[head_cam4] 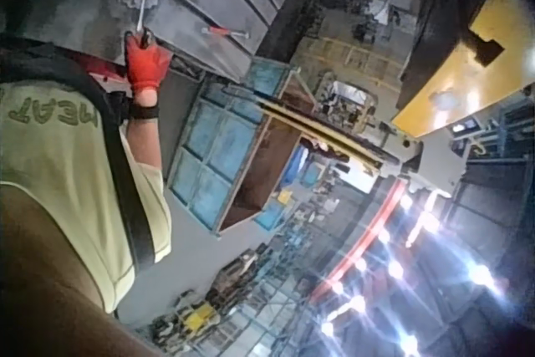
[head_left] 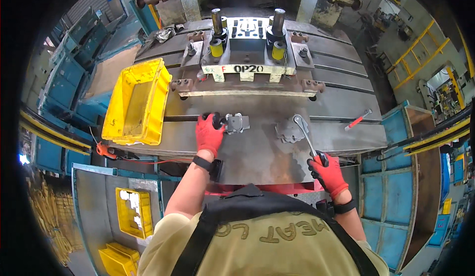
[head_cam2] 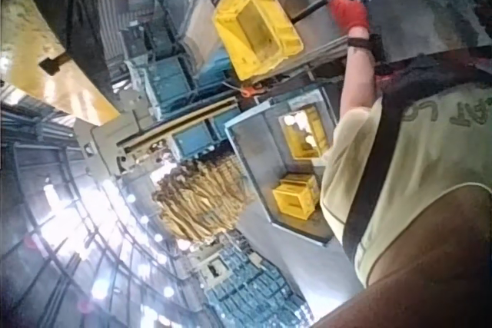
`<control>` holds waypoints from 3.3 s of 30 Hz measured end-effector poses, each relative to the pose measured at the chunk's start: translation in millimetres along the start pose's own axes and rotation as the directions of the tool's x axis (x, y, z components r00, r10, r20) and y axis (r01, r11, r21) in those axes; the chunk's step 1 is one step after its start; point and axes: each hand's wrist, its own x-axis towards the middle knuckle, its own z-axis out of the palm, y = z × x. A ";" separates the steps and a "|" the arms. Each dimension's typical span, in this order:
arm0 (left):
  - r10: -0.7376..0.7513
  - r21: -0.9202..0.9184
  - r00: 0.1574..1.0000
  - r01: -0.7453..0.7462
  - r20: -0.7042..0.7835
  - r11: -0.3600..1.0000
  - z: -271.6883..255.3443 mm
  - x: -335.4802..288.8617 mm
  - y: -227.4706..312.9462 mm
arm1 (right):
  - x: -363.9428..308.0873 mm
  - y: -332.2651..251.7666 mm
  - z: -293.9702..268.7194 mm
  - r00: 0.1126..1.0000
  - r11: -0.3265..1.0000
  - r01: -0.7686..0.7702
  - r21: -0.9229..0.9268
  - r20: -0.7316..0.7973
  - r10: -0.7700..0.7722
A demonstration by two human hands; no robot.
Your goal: Operator uses a press machine to shape metal parts, using tools to position and remove components.
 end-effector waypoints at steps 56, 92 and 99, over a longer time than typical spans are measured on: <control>0.468 -0.095 0.853 -0.499 -0.231 0.861 -58.2 -17.6 62.6 | 53.4 -60.9 15.9 0.945 0.963 0.199 0.181 0.227 -0.237; -0.386 0.014 0.765 0.443 0.516 0.896 -47.2 -120.9 -141.5 | 237.5 -160.6 42.0 0.943 0.900 0.334 -0.280 0.100 -0.318; -0.409 -0.140 0.552 0.701 0.727 0.699 -40.0 -148.0 -162.3 | 98.7 -55.8 -19.3 0.926 0.887 0.377 0.267 -0.082 -0.369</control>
